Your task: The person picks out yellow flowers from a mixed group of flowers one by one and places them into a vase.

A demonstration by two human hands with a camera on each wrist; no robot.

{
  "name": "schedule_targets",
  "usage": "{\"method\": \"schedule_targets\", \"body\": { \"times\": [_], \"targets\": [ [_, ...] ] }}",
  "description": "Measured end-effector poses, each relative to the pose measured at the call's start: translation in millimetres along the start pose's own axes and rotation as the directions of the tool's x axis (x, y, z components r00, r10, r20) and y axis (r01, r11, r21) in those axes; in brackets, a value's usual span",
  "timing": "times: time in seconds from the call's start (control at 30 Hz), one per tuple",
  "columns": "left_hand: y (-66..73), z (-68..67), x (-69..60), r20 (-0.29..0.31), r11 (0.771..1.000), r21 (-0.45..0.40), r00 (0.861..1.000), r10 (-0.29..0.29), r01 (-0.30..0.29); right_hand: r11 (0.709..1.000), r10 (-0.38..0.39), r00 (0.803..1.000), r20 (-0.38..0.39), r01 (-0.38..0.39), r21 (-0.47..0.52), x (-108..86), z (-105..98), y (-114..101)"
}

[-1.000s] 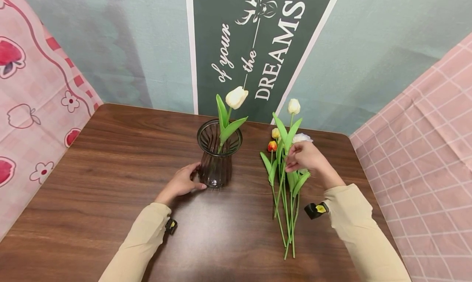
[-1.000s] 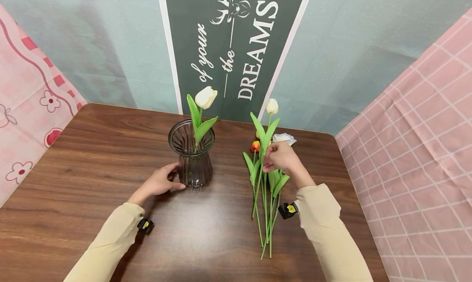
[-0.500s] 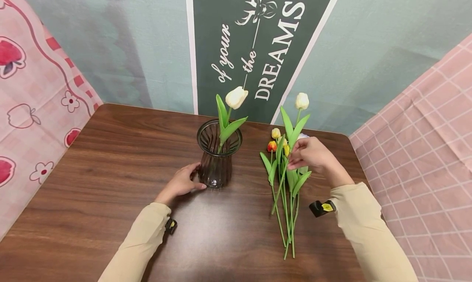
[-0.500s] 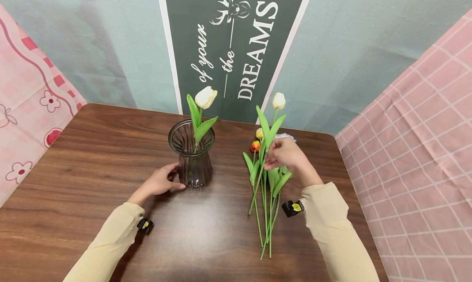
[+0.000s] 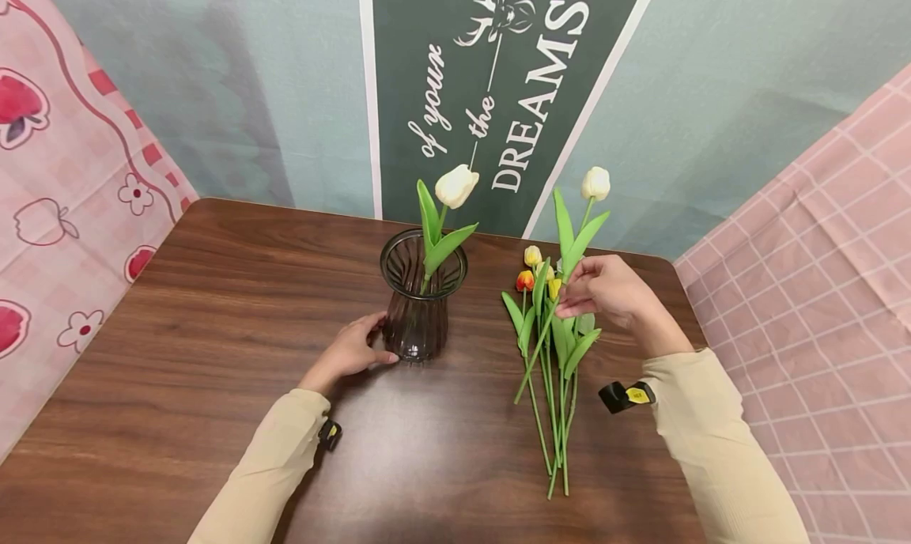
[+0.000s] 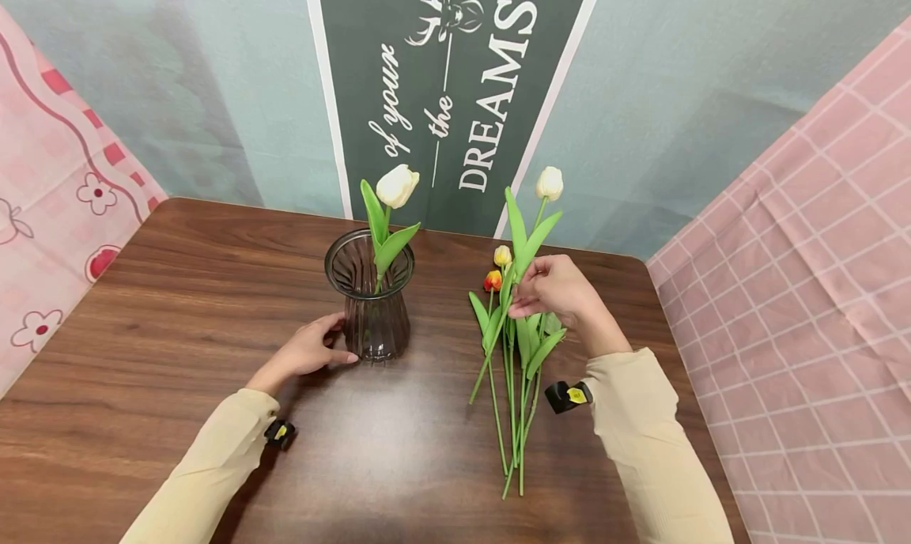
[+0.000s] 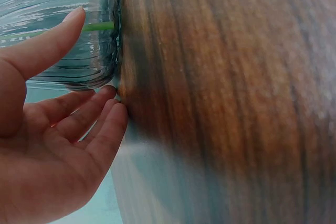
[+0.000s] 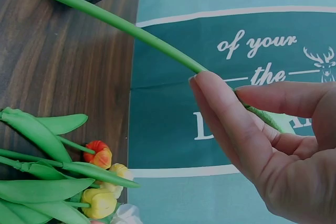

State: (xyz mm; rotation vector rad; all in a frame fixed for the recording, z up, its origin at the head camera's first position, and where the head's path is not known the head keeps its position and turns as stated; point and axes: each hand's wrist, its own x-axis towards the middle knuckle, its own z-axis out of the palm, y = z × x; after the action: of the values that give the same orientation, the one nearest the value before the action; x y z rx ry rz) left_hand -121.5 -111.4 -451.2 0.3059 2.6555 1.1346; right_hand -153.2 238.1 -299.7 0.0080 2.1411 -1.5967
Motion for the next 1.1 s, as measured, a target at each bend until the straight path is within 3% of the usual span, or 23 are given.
{"method": "schedule_targets", "body": {
  "times": [0.57,1.1],
  "targets": [
    [-0.9,0.8,0.7,-0.003,1.000,-0.004,1.000,-0.001,0.001,0.999,-0.008,1.000,-0.018,0.009,0.050,-5.8,-2.6,-13.3],
    [-2.0,0.7,-0.9,-0.002,1.000,-0.006,1.000,-0.010,0.010,0.971,-0.085,0.996,0.018,0.079,0.227,-17.7,-12.3,-30.5]
  ]
}}
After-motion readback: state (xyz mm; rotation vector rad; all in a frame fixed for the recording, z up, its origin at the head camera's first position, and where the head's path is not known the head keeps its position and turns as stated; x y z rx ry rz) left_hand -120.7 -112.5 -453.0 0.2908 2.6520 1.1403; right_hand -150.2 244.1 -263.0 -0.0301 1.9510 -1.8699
